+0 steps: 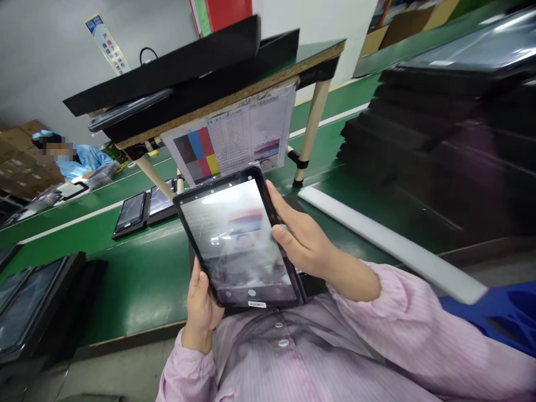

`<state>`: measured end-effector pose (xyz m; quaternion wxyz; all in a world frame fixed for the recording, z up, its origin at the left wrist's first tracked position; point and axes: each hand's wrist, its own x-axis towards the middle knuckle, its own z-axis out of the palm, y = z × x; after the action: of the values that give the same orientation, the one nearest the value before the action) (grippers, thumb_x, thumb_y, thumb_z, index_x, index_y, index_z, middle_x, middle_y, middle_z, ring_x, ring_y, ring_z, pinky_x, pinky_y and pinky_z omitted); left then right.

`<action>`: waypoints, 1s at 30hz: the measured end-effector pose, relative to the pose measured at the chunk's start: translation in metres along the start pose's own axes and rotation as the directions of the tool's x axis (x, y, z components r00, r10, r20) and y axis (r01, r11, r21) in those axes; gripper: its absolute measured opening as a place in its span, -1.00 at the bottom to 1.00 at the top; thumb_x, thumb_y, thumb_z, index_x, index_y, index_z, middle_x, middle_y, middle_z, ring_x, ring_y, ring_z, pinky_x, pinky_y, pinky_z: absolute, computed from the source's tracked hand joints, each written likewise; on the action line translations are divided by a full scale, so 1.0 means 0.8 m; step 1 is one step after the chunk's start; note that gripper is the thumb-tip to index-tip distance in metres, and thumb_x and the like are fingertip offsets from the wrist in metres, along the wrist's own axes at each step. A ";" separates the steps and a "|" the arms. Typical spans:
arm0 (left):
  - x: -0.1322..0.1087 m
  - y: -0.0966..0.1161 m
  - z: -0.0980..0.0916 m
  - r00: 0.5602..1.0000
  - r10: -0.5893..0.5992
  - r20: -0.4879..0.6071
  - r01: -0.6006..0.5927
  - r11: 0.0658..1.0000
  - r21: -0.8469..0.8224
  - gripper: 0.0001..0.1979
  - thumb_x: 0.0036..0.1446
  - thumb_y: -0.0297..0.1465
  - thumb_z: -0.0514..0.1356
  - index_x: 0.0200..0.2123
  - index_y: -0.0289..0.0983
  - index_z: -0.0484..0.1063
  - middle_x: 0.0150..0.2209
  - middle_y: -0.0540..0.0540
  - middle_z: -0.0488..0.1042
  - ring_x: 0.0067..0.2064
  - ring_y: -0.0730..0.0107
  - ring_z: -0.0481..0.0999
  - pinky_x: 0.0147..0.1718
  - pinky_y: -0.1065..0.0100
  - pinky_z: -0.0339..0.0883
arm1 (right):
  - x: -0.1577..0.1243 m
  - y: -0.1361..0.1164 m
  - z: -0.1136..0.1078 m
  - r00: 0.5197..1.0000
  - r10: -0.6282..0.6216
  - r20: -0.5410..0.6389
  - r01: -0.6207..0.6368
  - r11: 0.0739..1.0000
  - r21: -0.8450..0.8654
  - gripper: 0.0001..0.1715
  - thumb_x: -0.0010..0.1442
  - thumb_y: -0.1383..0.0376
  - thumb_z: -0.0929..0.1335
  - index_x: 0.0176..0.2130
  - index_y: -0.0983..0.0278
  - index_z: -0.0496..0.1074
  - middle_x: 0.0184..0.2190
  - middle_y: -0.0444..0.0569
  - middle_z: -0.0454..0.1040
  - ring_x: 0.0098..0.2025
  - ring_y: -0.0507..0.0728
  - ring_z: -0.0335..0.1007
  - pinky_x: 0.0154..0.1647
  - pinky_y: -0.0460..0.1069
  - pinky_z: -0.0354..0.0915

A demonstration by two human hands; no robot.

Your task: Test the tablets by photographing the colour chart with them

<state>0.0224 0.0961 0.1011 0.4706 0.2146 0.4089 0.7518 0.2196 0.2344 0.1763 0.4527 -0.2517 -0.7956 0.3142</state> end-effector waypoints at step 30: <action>0.019 -0.086 0.111 0.913 -0.220 0.344 -0.303 0.200 0.932 -0.23 0.24 -0.19 0.12 0.41 -0.43 0.05 0.29 -0.50 0.27 0.41 -0.29 0.04 0.30 -0.31 -0.01 | -0.055 0.179 -0.052 0.643 0.760 0.092 -0.766 0.640 0.061 -0.19 0.34 0.01 0.12 0.46 0.18 -0.07 0.41 -0.05 -0.11 0.44 0.12 -0.16 0.43 0.01 -0.17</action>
<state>0.1151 0.1612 0.0950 0.2794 0.6248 0.6768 0.2713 0.2931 0.3124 0.0634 0.2662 -0.5327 -0.6124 0.5200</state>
